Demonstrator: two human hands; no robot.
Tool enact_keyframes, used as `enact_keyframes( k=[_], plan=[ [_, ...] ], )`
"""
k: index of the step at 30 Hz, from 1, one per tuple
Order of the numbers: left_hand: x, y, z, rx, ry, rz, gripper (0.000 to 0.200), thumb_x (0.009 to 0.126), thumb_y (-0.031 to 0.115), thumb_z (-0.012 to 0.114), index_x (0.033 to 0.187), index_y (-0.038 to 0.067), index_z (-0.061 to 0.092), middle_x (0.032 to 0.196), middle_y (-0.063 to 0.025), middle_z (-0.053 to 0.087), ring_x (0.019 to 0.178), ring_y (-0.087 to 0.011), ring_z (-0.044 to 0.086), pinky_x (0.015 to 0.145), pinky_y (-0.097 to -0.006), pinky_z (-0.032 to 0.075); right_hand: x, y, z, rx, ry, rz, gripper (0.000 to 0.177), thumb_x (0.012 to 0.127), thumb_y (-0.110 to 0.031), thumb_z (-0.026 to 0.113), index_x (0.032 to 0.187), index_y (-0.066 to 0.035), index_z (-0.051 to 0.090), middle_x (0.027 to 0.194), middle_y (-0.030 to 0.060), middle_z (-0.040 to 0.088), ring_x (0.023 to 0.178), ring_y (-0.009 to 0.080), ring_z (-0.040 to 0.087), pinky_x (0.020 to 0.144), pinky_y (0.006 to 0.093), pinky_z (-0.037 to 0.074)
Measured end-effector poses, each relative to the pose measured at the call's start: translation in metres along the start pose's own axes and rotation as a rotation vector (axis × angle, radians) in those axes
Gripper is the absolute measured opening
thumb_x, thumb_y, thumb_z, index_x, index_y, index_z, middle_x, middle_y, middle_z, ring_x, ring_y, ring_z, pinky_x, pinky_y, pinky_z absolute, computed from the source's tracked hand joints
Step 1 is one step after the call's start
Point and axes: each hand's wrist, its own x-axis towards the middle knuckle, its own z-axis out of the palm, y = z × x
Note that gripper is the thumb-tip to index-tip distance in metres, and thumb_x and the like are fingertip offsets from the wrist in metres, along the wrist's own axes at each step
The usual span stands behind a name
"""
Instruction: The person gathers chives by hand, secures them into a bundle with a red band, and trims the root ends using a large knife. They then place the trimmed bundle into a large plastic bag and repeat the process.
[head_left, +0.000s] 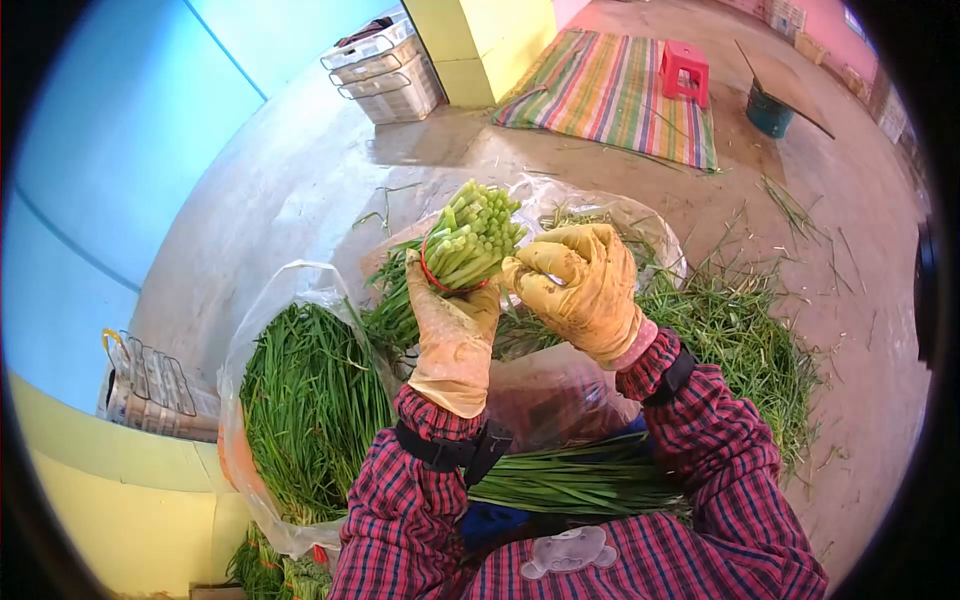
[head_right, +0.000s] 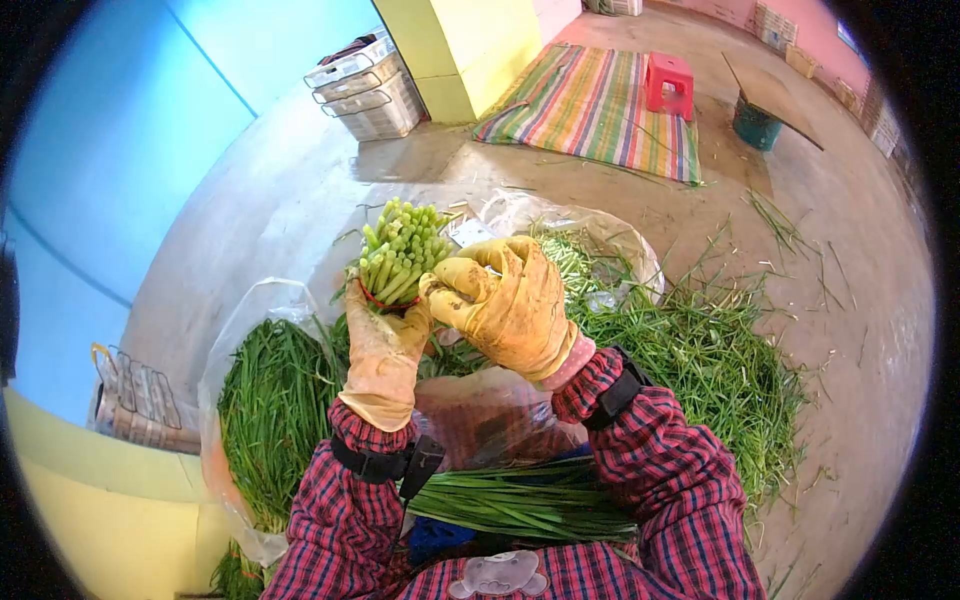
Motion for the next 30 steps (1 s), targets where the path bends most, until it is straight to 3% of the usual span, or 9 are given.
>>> enact_keyframes(
  k=[5,7,14,16,20,22,26,28,30],
  plan=[
    [0.002,0.001,-0.009,0.037,-0.079,-0.029,0.054,0.095,0.046,0.051,0.129,0.003,0.052,0.131,-0.0179,0.055,0.119,-0.0357,0.054,0.102,-0.0499,0.046,0.01,0.002,-0.008,-0.047,-0.114,-0.041,0.011,0.074,-0.02,0.062,0.084,-0.024,0.062,0.09,-0.007,0.06,0.085,0.0177,0.059,0.071,0.0362,0.046],
    [0.005,0.0,-0.011,-0.003,-0.037,-0.078,0.053,0.095,0.046,0.052,0.128,0.004,0.054,0.129,-0.0171,0.057,0.117,-0.0342,0.056,0.101,-0.0486,0.047,0.016,0.001,-0.013,-0.151,-0.34,-0.051,0.006,0.077,-0.021,0.059,0.082,-0.023,0.061,0.085,-0.0049,0.057,0.08,0.0192,0.057,0.067,0.0352,0.046],
    [0.01,-0.004,-0.02,0.094,-0.051,-0.085,0.05,0.095,0.047,0.052,0.122,0.006,0.059,0.122,-0.0145,0.062,0.111,-0.0296,0.061,0.098,-0.044,0.05,0.026,0.004,-0.026,0.046,-0.295,-0.13,0.011,0.068,-0.02,0.064,0.078,-0.019,0.061,0.079,-0.0013,0.057,0.075,0.0207,0.058,0.061,0.0351,0.045],
    [0.01,-0.006,-0.02,0.089,-0.092,-0.086,0.049,0.095,0.046,0.053,0.12,0.005,0.06,0.122,-0.0135,0.062,0.111,-0.0301,0.06,0.098,-0.0451,0.05,0.022,0.008,-0.034,0.067,-0.417,-0.071,0.009,0.076,-0.02,0.058,0.084,-0.018,0.061,0.083,-0.0002,0.057,0.078,0.0228,0.056,0.059,0.0362,0.045],
    [0.008,-0.007,-0.009,0.051,-0.043,-0.131,0.048,0.095,0.047,0.052,0.121,0.007,0.059,0.121,-0.0135,0.062,0.112,-0.0313,0.06,0.098,-0.0493,0.049,0.026,0.01,-0.064,0.052,-0.398,-0.061,0.006,0.077,-0.02,0.062,0.082,-0.017,0.061,0.079,0.0009,0.057,0.074,0.0231,0.058,0.058,0.0375,0.046],
    [0.005,-0.007,-0.004,0.036,0.0,-0.07,0.054,0.096,0.045,0.05,0.131,0.005,0.052,0.137,-0.0165,0.052,0.125,-0.0379,0.05,0.105,-0.0567,0.039,0.03,0.016,-0.087,0.183,-0.353,0.04,0.009,0.076,-0.018,0.069,0.077,-0.015,0.061,0.075,0.0023,0.06,0.067,0.0241,0.059,0.058,0.0383,0.047],
    [0.001,0.001,0.002,-0.02,-0.006,-0.153,0.052,0.095,0.045,0.051,0.131,0.006,0.053,0.136,-0.0166,0.053,0.125,-0.0378,0.049,0.104,-0.0571,0.04,0.02,0.044,-0.146,0.389,-0.26,0.381,0.021,0.07,-0.013,0.08,0.07,-0.008,0.06,0.073,0.0048,0.061,0.065,0.0174,0.058,0.06,0.0318,0.047],
    [0.001,0.002,0.002,0.027,-0.031,-0.147,0.052,0.095,0.045,0.052,0.13,0.006,0.053,0.136,-0.0162,0.052,0.126,-0.0372,0.049,0.103,-0.0561,0.041,0.005,0.062,-0.172,0.356,-0.179,0.556,0.017,0.077,-0.012,0.076,0.077,-0.006,0.06,0.075,0.0017,0.058,0.068,0.0119,0.055,0.062,0.028,0.045],
    [0.002,0.006,0.002,0.023,-0.036,-0.139,0.05,0.095,0.042,0.052,0.129,0.006,0.054,0.135,-0.0159,0.054,0.124,-0.0371,0.051,0.102,-0.0557,0.042,-0.038,0.113,-0.194,0.671,0.074,0.828,0.01,0.086,-0.013,0.068,0.087,-0.007,0.061,0.082,-0.0023,0.056,0.075,0.0089,0.054,0.067,0.0249,0.043]
  ],
)
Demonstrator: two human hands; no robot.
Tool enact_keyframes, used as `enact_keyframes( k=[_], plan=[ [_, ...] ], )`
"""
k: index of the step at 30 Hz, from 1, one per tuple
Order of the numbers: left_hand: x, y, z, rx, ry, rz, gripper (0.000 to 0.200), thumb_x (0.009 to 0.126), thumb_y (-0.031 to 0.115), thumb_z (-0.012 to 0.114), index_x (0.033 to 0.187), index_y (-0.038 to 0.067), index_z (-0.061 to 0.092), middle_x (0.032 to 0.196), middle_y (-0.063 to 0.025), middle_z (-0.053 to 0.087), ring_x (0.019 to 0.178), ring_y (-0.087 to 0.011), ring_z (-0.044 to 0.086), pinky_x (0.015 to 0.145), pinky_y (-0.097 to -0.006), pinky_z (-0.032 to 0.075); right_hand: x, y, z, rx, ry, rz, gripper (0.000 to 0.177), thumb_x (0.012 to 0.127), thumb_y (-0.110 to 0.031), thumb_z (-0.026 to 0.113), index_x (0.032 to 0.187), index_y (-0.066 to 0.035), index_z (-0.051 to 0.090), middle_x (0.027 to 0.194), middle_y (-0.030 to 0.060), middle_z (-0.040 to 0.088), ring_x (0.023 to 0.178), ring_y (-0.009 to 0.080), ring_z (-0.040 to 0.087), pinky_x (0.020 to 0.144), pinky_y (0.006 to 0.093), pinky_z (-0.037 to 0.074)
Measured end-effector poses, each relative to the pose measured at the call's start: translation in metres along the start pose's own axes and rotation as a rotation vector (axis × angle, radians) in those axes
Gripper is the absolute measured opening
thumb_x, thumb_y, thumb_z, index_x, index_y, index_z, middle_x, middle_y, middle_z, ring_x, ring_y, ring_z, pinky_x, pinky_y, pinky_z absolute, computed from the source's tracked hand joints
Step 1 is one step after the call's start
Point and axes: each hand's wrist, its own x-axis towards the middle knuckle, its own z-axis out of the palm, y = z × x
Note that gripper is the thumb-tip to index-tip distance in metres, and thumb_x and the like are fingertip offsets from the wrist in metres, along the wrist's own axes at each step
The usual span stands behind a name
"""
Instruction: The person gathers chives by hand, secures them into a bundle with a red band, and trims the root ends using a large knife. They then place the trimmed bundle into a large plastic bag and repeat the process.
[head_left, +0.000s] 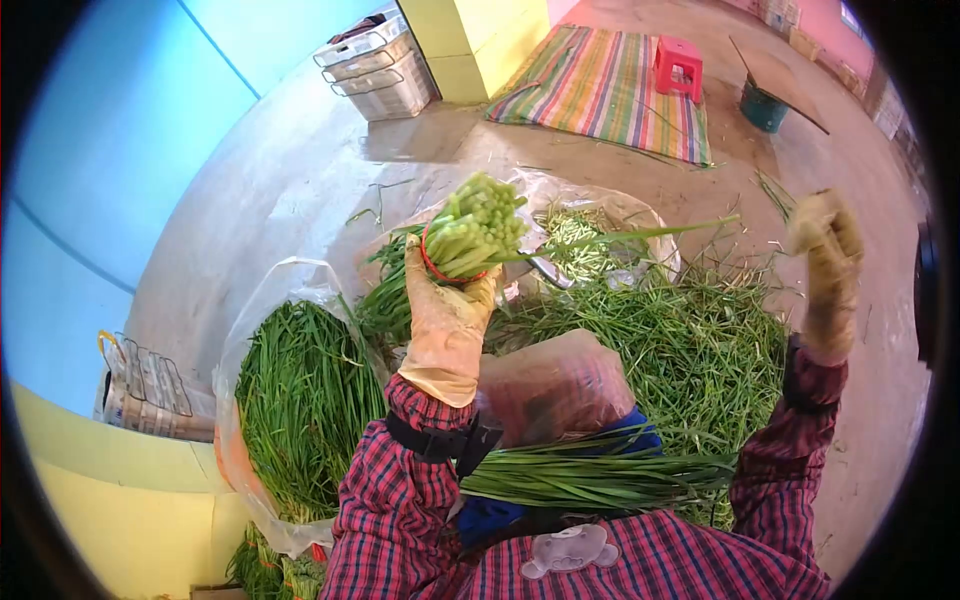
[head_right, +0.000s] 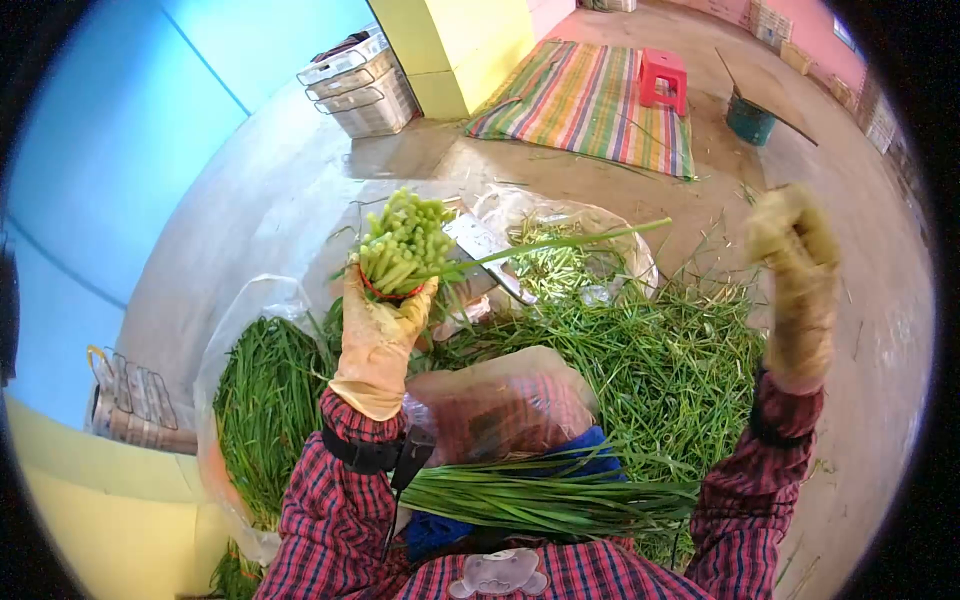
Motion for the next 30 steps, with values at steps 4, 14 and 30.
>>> enact_keyframes(
  k=[4,14,30],
  plan=[
    [0.005,0.005,-0.002,-0.024,0.017,0.033,0.054,0.096,0.049,0.047,0.128,0.007,0.054,0.133,-0.0168,0.055,0.12,-0.0391,0.053,0.098,-0.0575,0.045,-0.003,0.034,-0.053,0.227,0.331,-0.001,0.019,0.091,-0.018,0.065,0.104,-0.004,0.06,0.091,-0.001,0.056,0.082,0.0088,0.051,0.081,0.0232,0.044],
    [-0.011,0.001,0.007,0.019,0.053,0.058,0.045,0.099,0.035,0.046,0.129,0.003,0.052,0.134,-0.0167,0.054,0.122,-0.036,0.052,0.102,-0.0542,0.045,-0.021,-0.009,0.157,-0.025,-0.49,-0.078,0.043,0.087,-0.017,0.067,0.128,-0.008,0.055,0.108,0.0062,0.064,0.09,0.0209,0.062,0.078,0.0325,0.051],
    [-0.01,0.008,0.003,-0.089,0.04,0.019,0.041,0.097,0.032,0.05,0.128,0.004,0.055,0.134,-0.015,0.055,0.123,-0.0354,0.052,0.102,-0.0568,0.043,0.0,-0.003,0.09,0.556,0.254,-0.156,0.028,0.1,-0.023,0.049,0.112,-0.001,0.061,0.097,0.0096,0.068,0.077,0.0125,0.062,0.065,0.0258,0.049]
  ],
)
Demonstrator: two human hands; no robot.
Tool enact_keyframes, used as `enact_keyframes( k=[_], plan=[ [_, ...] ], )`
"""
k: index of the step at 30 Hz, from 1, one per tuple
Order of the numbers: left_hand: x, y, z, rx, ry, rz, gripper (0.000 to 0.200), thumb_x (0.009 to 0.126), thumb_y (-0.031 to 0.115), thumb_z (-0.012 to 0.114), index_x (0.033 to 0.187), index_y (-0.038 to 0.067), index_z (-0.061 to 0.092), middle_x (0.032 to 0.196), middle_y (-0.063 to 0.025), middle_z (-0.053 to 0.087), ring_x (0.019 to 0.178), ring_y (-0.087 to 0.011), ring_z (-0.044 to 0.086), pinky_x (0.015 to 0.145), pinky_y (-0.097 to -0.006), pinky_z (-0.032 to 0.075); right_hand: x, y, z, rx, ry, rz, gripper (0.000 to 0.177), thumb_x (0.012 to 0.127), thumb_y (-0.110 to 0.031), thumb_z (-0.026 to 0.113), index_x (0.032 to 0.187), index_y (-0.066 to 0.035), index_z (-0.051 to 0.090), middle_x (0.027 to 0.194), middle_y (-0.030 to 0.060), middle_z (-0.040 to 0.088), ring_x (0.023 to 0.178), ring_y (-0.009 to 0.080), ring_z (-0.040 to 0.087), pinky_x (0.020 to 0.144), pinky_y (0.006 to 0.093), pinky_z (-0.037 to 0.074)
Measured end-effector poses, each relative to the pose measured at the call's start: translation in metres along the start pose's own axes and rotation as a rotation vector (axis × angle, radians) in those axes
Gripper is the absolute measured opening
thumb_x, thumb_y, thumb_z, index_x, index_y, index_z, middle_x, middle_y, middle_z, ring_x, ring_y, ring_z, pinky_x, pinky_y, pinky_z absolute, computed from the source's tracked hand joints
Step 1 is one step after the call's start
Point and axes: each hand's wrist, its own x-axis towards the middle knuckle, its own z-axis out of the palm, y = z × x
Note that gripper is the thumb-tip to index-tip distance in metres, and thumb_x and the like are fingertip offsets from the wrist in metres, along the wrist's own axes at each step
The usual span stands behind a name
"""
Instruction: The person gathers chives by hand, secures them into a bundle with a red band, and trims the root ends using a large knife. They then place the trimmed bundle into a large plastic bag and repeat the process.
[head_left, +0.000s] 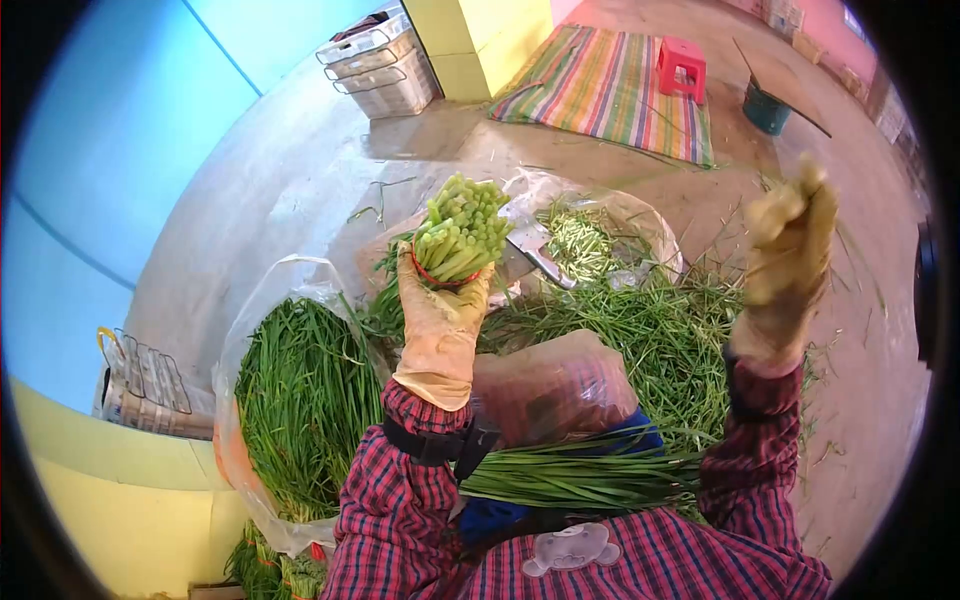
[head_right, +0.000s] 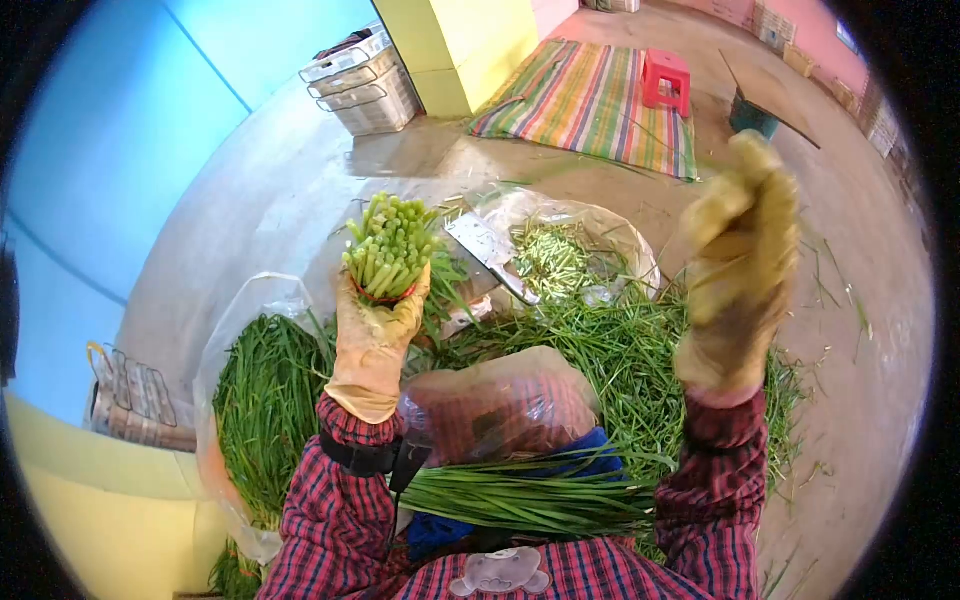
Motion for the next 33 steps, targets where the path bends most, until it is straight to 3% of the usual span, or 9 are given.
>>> enact_keyframes(
  k=[1,3,5,7,10,14,16,23,33],
  plan=[
    [0.0,0.0,-0.002,-0.021,0.001,0.013,0.042,0.096,0.031,0.053,0.128,0.004,0.054,0.134,-0.0157,0.055,0.123,-0.0361,0.052,0.101,-0.0566,0.044,0.011,0.006,-0.006,-0.001,0.0,-0.001,0.028,0.1,-0.023,0.049,0.112,-0.001,0.061,0.097,0.0096,0.068,0.077,0.0125,0.062,0.065,0.0258,0.049],
    [0.002,0.004,-0.011,-0.027,-0.045,-0.035,0.043,0.095,0.031,0.053,0.128,0.004,0.054,0.134,-0.0162,0.054,0.123,-0.0365,0.052,0.101,-0.0563,0.044,0.02,0.023,-0.018,-0.6,-0.078,-0.038,0.027,0.097,-0.022,0.056,0.117,-0.004,0.058,0.101,0.0066,0.066,0.075,0.0088,0.059,0.064,0.0216,0.046],
    [0.003,0.003,-0.011,0.02,-0.087,-0.051,0.045,0.095,0.032,0.052,0.129,0.003,0.053,0.134,-0.0178,0.054,0.122,-0.0371,0.052,0.101,-0.0552,0.045,-0.006,0.05,-0.011,-0.679,-0.179,0.24,0.031,0.09,-0.016,0.065,0.119,-0.006,0.058,0.107,0.0039,0.064,0.076,0.0074,0.059,0.066,0.0214,0.046],
    [0.003,0.002,-0.01,0.024,-0.107,-0.064,0.045,0.095,0.032,0.051,0.129,0.003,0.053,0.134,-0.018,0.054,0.122,-0.037,0.052,0.1,-0.0546,0.046,-0.031,0.05,0.03,-0.666,-0.315,0.273,0.033,0.081,-0.013,0.075,0.112,-0.008,0.064,0.106,0.0043,0.064,0.082,0.0123,0.06,0.071,0.0267,0.048],
    [0.003,0.001,-0.019,0.033,-0.183,-0.116,0.049,0.095,0.037,0.049,0.131,0.004,0.052,0.135,-0.0179,0.053,0.122,-0.0365,0.052,0.099,-0.0533,0.046,-0.049,0.053,0.08,-0.792,-0.519,-0.14,0.028,0.071,-0.022,0.081,0.094,-0.01,0.07,0.098,0.0084,0.062,0.091,0.026,0.059,0.082,0.0362,0.048],
    [-0.002,-0.002,-0.022,0.014,-0.374,-0.203,0.055,0.096,0.047,0.043,0.132,0.007,0.051,0.136,-0.0175,0.052,0.122,-0.0347,0.052,0.1,-0.05,0.047,-0.056,0.067,0.11,-0.891,-0.493,-0.284,0.026,0.073,-0.028,0.077,0.09,-0.013,0.067,0.091,0.0066,0.06,0.085,0.0288,0.058,0.072,0.0407,0.048],
    [-0.002,-0.007,-0.012,0.088,-0.076,-0.014,0.055,0.096,0.047,0.043,0.131,0.005,0.051,0.135,-0.0174,0.053,0.122,-0.0344,0.052,0.101,-0.0497,0.046,-0.056,0.074,0.111,-0.949,-0.501,-0.359,0.024,0.073,-0.03,0.075,0.088,-0.013,0.066,0.087,0.0057,0.059,0.08,0.0286,0.058,0.067,0.0417,0.047],
    [-0.003,-0.008,-0.015,0.136,-0.105,0.035,0.052,0.096,0.043,0.047,0.13,0.004,0.053,0.133,-0.0179,0.054,0.123,-0.0342,0.052,0.104,-0.0503,0.044,-0.073,0.081,0.106,-0.968,-0.464,-0.375,0.018,0.074,-0.026,0.074,0.084,-0.014,0.065,0.084,0.0036,0.06,0.078,0.0274,0.059,0.065,0.0417,0.046],
    [0.002,-0.008,-0.032,0.155,-0.078,0.029,0.051,0.094,0.042,0.054,0.127,0.002,0.054,0.129,-0.0167,0.057,0.118,-0.0336,0.056,0.105,-0.0506,0.043,-0.06,0.073,0.093,-1.016,-0.771,-0.488,0.014,0.071,-0.022,0.069,0.074,-0.015,0.057,0.081,0.0024,0.058,0.072,0.0245,0.057,0.057,0.0403,0.046]
  ],
)
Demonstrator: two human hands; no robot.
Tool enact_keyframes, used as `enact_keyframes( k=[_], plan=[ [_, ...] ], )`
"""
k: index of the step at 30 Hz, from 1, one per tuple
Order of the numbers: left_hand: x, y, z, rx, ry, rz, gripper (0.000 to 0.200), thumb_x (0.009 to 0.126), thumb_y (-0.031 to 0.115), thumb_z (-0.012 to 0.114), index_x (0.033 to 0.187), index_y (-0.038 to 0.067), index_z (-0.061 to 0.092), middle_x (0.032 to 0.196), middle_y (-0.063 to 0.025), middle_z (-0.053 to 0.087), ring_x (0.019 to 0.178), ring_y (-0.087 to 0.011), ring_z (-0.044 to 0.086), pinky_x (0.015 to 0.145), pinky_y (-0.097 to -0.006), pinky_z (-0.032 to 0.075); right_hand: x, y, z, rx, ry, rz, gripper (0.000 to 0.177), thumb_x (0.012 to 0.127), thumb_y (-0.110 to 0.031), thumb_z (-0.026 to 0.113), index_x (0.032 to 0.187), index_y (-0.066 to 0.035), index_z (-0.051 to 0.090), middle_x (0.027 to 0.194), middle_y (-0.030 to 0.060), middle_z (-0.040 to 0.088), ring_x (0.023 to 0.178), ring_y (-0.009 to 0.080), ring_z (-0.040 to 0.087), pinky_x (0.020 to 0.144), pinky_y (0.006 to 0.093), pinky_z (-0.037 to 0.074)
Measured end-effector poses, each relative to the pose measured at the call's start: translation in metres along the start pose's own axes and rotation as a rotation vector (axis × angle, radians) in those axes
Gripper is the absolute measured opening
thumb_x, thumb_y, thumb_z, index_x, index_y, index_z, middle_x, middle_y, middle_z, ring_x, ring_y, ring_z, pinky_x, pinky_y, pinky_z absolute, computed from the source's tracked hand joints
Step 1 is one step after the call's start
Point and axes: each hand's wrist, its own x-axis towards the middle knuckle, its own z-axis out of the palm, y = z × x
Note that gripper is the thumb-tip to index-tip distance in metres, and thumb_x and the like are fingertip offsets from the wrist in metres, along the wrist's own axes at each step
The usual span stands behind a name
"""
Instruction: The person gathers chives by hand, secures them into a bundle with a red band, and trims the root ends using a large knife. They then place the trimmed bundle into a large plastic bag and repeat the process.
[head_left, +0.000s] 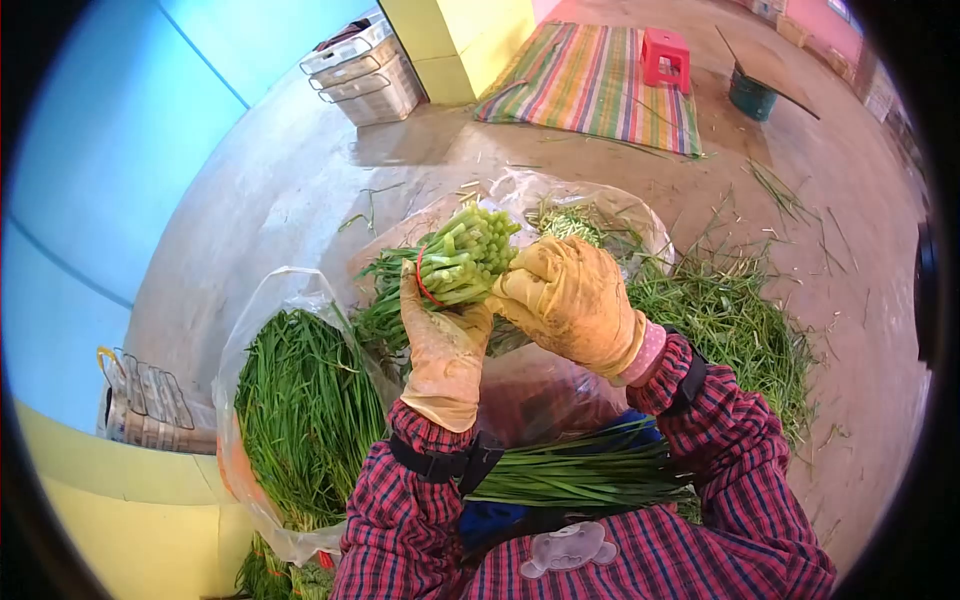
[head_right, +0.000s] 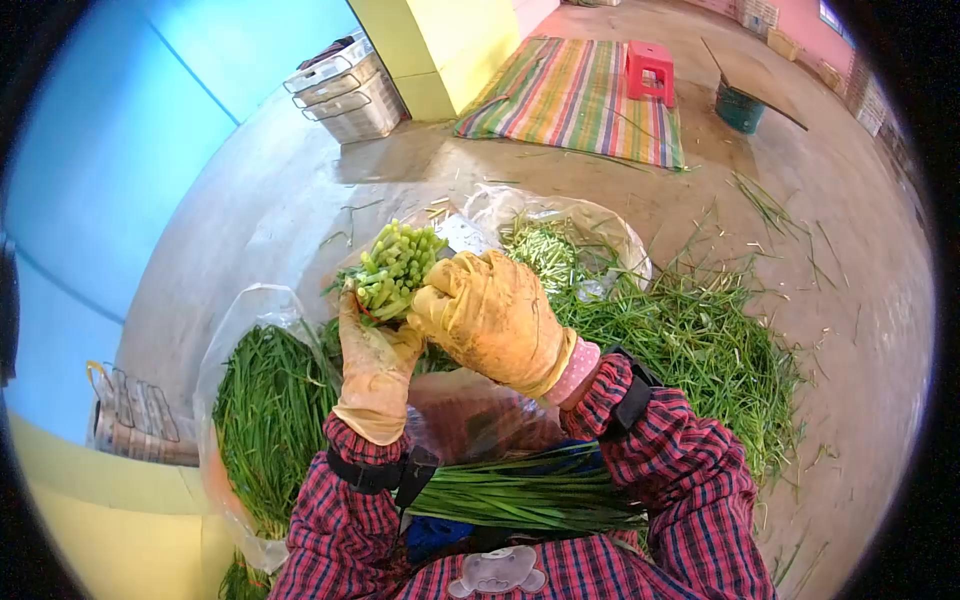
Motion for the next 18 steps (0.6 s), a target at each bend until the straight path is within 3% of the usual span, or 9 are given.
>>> enact_keyframes(
  k=[5,9,10,11,13,15,16,18],
  plan=[
    [0.003,0.001,-0.001,-0.017,-0.034,-0.064,0.052,0.093,0.043,0.056,0.127,0.005,0.055,0.13,-0.0161,0.057,0.118,-0.0347,0.056,0.103,-0.0556,0.042,-0.002,-0.003,-0.027,0.053,0.001,0.086,0.016,0.073,-0.023,0.073,0.077,-0.014,0.06,0.081,0.0033,0.06,0.077,0.0254,0.06,0.061,0.0381,0.048],
    [-0.006,0.005,0.019,-0.02,0.077,-0.002,0.051,0.095,0.042,0.048,0.131,0.006,0.053,0.134,-0.0149,0.055,0.125,-0.0344,0.05,0.103,-0.0545,0.042,-0.008,0.016,-0.099,0.145,0.168,0.198,0.017,0.073,-0.017,0.077,0.076,-0.011,0.062,0.074,0.0044,0.063,0.08,0.0243,0.062,0.066,0.0347,0.049],
    [-0.003,0.01,0.015,-0.023,0.096,0.0,0.05,0.095,0.041,0.049,0.13,0.006,0.054,0.134,-0.0145,0.055,0.124,-0.0344,0.051,0.102,-0.0553,0.042,-0.015,0.03,-0.122,0.018,0.215,0.227,0.016,0.074,-0.014,0.076,0.078,-0.009,0.062,0.08,0.0048,0.063,0.08,0.0197,0.061,0.067,0.0333,0.048],
    [-0.001,0.013,0.013,-0.027,0.114,-0.001,0.049,0.095,0.04,0.049,0.129,0.007,0.055,0.133,-0.0142,0.056,0.123,-0.0345,0.052,0.102,-0.0562,0.042,-0.028,0.029,-0.139,0.261,0.377,0.555,0.015,0.085,-0.016,0.068,0.089,-0.005,0.06,0.086,0.0031,0.062,0.082,0.0154,0.057,0.076,0.0301,0.046],
    [-0.005,0.013,0.018,-0.003,0.126,0.018,0.047,0.094,0.036,0.05,0.129,0.006,0.055,0.133,-0.0143,0.056,0.122,-0.035,0.053,0.102,-0.0563,0.042,-0.061,0.084,-0.161,0.373,0.814,0.492,0.022,0.091,-0.018,0.065,0.106,-0.002,0.06,0.093,-0.0001,0.059,0.085,0.0126,0.054,0.083,0.0277,0.044],
    [0.001,0.017,0.013,-0.132,0.054,-0.013,0.046,0.094,0.034,0.052,0.129,0.005,0.055,0.132,-0.0142,0.057,0.121,-0.0357,0.054,0.101,-0.0559,0.044,-0.108,0.156,-0.209,0.378,0.931,0.761,0.032,0.094,-0.018,0.062,0.121,-0.001,0.059,0.102,0.0018,0.059,0.093,0.0118,0.054,0.09,0.0264,0.043],
    [-0.001,0.018,0.015,-0.166,0.037,-0.009,0.043,0.094,0.031,0.051,0.129,0.005,0.055,0.132,-0.0145,0.057,0.121,-0.0359,0.054,0.1,-0.056,0.045,-0.112,0.163,-0.204,0.372,0.933,0.758,0.032,0.094,-0.018,0.062,0.121,-0.001,0.059,0.102,0.0018,0.059,0.093,0.0118,0.054,0.09,0.0264,0.043],
    [-0.004,0.017,0.02,-0.184,0.028,-0.022,0.042,0.095,0.029,0.052,0.128,0.005,0.055,0.132,-0.0146,0.057,0.121,-0.0362,0.054,0.1,-0.0563,0.045,-0.125,0.179,-0.182,0.03,0.856,0.742,0.029,0.093,-0.016,0.064,0.12,-0.004,0.062,0.108,0.0021,0.059,0.097,0.0117,0.054,0.092,0.0256,0.042]
  ],
)
